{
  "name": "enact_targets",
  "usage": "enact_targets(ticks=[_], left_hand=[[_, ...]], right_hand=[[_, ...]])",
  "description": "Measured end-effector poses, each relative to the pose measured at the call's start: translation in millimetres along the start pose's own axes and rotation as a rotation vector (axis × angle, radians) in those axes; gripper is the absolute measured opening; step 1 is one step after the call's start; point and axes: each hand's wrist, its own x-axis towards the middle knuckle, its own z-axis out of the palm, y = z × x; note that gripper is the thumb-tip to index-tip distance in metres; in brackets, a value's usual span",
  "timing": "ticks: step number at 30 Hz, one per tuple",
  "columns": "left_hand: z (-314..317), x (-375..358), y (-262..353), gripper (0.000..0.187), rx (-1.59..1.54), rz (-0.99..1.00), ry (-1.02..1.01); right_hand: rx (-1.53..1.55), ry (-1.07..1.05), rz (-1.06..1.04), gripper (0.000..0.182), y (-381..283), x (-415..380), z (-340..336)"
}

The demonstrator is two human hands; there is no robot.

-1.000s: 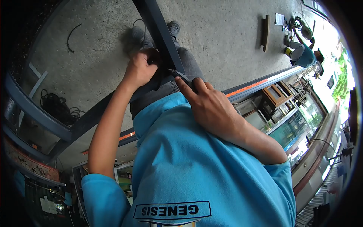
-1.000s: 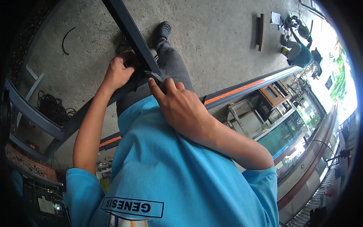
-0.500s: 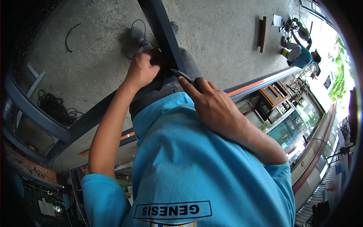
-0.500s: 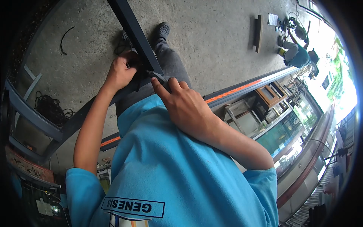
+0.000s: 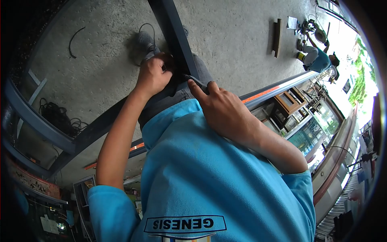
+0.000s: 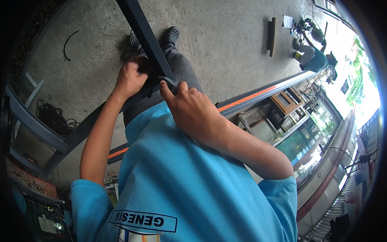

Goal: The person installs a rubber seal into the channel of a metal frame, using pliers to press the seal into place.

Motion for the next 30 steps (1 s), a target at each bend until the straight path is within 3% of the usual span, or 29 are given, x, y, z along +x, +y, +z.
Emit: enact_targets(ticks=[12, 14, 17, 20, 22, 30], left_hand=[[12.8, -6.3, -4.8, 0.016, 0.184, 0.014, 0.082], [22.4, -8.1, -17.6, 0.014, 0.13, -0.056, 0.111], [6.2, -10.8, 31.3, 0.022, -0.011, -0.445, -0.04], [17.9, -15.9, 18.5, 0.038, 0.183, -0.312, 0.123], [18.1, -19.4, 20.7, 0.046, 0.182, -0.344, 0.136], [17.7, -28.7, 35.8, 0.043, 0.201, -0.33, 0.121]], right_hand=[[-0.119, -0.077, -0.072, 0.049, -5.6, 14.0, -29.5], [-0.147, 0.072, -0.191, 0.049, 5.0, 14.5, -17.6], [-0.067, -0.055, -0.115, 0.055, 2.9, 12.7, -26.6], [0.0, -0.09, -0.05, 0.057, -7.7, 18.6, -36.0], [-0.032, -0.063, -0.091, 0.057, -16.8, 17.6, -37.6], [-0.064, -0.007, -0.073, 0.057, -9.2, 17.0, -35.9]])
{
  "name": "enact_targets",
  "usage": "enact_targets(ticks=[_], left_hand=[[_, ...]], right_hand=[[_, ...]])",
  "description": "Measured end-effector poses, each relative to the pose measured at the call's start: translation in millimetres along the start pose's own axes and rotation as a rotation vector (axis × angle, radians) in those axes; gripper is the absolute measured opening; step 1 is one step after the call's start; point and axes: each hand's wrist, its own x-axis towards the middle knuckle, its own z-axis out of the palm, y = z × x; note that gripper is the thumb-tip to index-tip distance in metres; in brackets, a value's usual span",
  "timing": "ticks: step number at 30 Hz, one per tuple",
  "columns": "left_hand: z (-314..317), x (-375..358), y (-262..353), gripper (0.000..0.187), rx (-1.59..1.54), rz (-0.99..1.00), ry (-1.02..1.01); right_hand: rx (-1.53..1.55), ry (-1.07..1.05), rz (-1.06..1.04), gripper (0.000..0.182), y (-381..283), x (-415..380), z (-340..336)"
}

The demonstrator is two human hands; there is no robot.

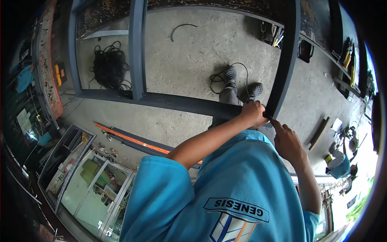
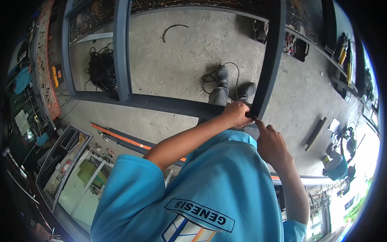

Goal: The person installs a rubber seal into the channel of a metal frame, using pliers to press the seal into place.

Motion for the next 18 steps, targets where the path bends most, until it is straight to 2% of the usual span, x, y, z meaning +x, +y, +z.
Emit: enact_targets(ticks=[3, 4, 5, 7, 9, 10, 18], left_hand=[[2.4, 6.7, -6.8, 0.035, -0.085, 0.006, -0.096], [-1.5, 7.5, -3.9, 0.03, -0.114, -0.089, -0.16], [0.2, 7.9, -6.0, 0.029, -0.156, -0.096, -0.166], [-2.7, 8.0, -7.0, 0.026, -0.094, -0.053, -0.117], [14.6, 10.0, -28.1, 0.025, 0.018, 0.122, 0.056], [14.6, 9.6, -29.8, 0.022, 0.026, 0.2, 0.074], [5.4, 12.9, -19.1, 0.02, 0.03, 0.243, 0.09]], right_hand=[[0.052, -0.032, -0.012, 0.059, -5.5, -4.6, -6.7], [0.05, 0.019, -0.016, 0.059, 3.6, -6.2, 6.4], [0.046, 0.007, 0.003, 0.058, 4.1, -9.0, 8.5], [0.038, 0.026, -0.034, 0.057, 3.4, -11.7, 12.1], [0.07, 0.032, 0.015, 0.056, 3.5, -14.3, 21.0], [0.072, 0.048, 0.025, 0.056, 3.6, -17.6, 25.1], [0.102, 0.104, 0.03, 0.056, 2.6, -24.8, 42.8]])
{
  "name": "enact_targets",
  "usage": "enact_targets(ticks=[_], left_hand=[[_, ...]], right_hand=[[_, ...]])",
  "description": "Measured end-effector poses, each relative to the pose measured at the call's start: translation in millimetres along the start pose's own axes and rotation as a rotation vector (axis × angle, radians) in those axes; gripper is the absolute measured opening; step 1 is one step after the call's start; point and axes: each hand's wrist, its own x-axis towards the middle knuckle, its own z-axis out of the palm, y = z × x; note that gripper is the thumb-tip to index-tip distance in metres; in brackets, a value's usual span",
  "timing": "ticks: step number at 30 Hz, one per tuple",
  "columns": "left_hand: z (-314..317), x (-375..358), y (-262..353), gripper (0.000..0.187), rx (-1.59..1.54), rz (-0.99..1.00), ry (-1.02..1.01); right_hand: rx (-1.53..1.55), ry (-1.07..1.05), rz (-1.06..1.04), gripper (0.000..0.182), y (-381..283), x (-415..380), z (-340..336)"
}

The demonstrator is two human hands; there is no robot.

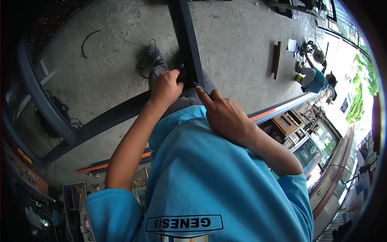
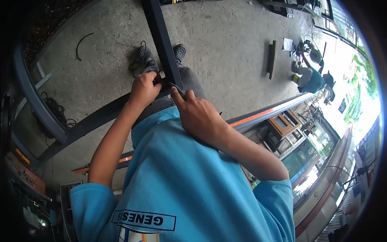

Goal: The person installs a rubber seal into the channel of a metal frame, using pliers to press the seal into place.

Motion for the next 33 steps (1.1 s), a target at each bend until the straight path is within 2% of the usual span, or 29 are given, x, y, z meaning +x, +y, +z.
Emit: enact_targets(ticks=[2, 4, 8, 11, 17, 33], left_hand=[[-5.0, 4.5, 5.5, 0.02, 0.037, 0.021, -0.02], [-9.8, 9.0, 11.3, 0.022, 0.092, -0.069, -0.114], [-8.8, 11.6, 16.4, 0.022, 0.146, -0.031, -0.126], [-6.5, 13.7, 17.4, 0.023, 0.185, -0.08, -0.159], [-0.3, 13.3, 15.4, 0.021, 0.156, -0.032, -0.104], [2.1, 10.4, 6.0, 0.015, 0.061, -0.092, -0.126]], right_hand=[[0.013, 0.008, 0.006, 0.056, 0.6, -0.9, 1.4], [0.023, 0.014, 0.012, 0.057, 1.0, -2.2, 2.5], [0.04, 0.017, 0.006, 0.057, 2.8, -2.9, 0.4], [0.062, 0.014, 0.006, 0.057, 3.8, -3.4, 0.1], [0.041, 0.016, 0.009, 0.057, 5.2, -4.0, -0.2], [-0.035, -0.005, 0.005, 0.057, 9.8, -4.7, -1.6]])
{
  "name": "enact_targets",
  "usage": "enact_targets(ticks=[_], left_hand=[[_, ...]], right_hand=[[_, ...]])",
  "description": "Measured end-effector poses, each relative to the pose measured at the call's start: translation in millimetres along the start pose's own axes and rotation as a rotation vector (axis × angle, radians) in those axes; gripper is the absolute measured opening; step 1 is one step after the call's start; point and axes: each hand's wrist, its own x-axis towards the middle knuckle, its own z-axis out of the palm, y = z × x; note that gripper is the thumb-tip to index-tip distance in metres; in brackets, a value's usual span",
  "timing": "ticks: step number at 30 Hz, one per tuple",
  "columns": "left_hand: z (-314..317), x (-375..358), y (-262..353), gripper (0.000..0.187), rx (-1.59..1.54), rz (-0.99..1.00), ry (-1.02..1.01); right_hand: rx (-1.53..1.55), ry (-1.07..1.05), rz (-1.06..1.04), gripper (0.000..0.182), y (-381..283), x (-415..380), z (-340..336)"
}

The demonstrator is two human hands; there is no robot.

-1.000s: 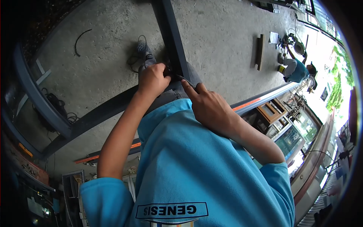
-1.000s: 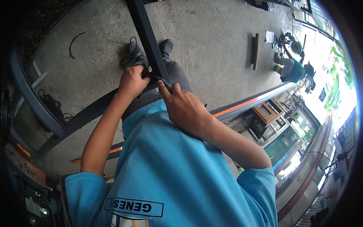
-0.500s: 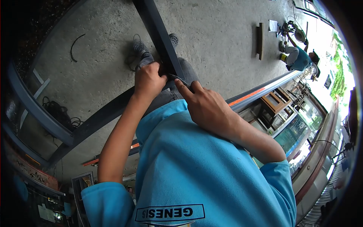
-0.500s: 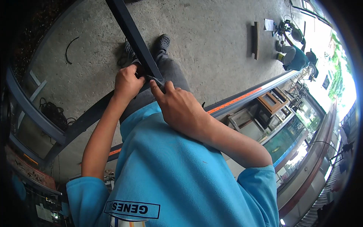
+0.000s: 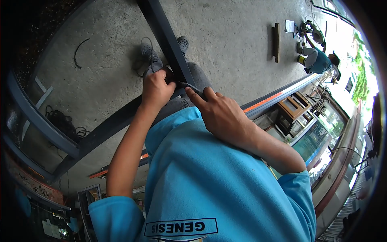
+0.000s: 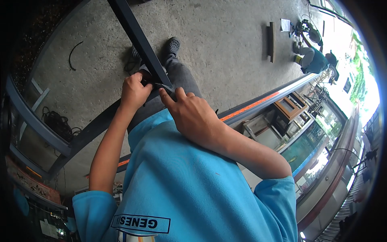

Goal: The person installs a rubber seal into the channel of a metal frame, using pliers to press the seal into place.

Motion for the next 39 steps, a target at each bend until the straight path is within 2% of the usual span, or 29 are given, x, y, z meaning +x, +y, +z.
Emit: enact_targets(ticks=[7, 14, 16, 19, 21, 24, 26, 28, 30, 32, 35, 37, 38, 39], left_hand=[[-2.7, -1.0, 4.9, 0.021, -0.018, 0.035, 0.024], [-6.8, -2.0, 8.3, 0.019, -0.002, 0.05, 0.032], [-6.1, -0.6, 2.3, 0.017, -0.004, 0.001, -0.002], [-7.8, -3.7, 4.5, 0.017, -0.078, 0.074, 0.039], [-3.4, -2.1, -2.3, 0.017, -0.083, 0.031, 0.031], [-8.6, -3.6, 4.4, 0.017, -0.062, -0.008, 0.019], [-13.5, -4.8, 9.0, 0.018, -0.06, -0.038, -0.021], [-12.5, -5.2, 13.0, 0.015, -0.032, -0.015, 0.04], [-4.6, -7.6, 10.3, 0.013, -0.002, -0.002, 0.097], [5.1, -6.2, 5.5, 0.01, 0.054, 0.11, 0.199], [1.2, -7.6, 18.2, 0.007, 0.164, 0.063, 0.168], [-1.7, -8.5, 27.4, 0.007, 0.227, 0.076, 0.187], [0.4, -8.2, 30.3, 0.006, 0.27, 0.087, 0.179], [3.8, -5.4, 32.1, 0.006, 0.297, 0.069, 0.189]], right_hand=[[-0.033, -0.057, 0.003, 0.057, -5.1, 8.2, -4.9], [-0.111, -0.126, -0.046, 0.054, -7.8, 17.5, -14.1], [-0.124, -0.147, -0.061, 0.054, -6.2, 13.5, -15.3], [-0.068, -0.076, -0.073, 0.053, 4.6, -12.3, -18.6], [0.217, -0.043, 0.029, 0.052, 11.2, -34.2, -37.6], [0.423, 0.23, 0.079, 0.051, 36.2, -47.3, -46.8], [0.358, 0.393, 0.094, 0.05, 58.7, -44.6, -51.9], [0.309, 0.557, 0.008, 0.05, 81.0, -32.3, -55.3], [0.352, 0.544, -0.001, 0.049, 97.5, -13.6, -71.8], [0.287, 0.647, -0.069, 0.048, 116.6, 21.0, -87.5], [0.234, 0.832, -0.19, 0.047, 135.6, 88.0, -121.5], [0.27, 0.795, -0.267, 0.048, 124.9, 118.9, -158.4], [0.128, 0.985, -0.507, 0.047, 122.9, 138.8, -167.1], [0.17, 0.979, -0.478, 0.047, 128.7, 165.4, -170.8]])
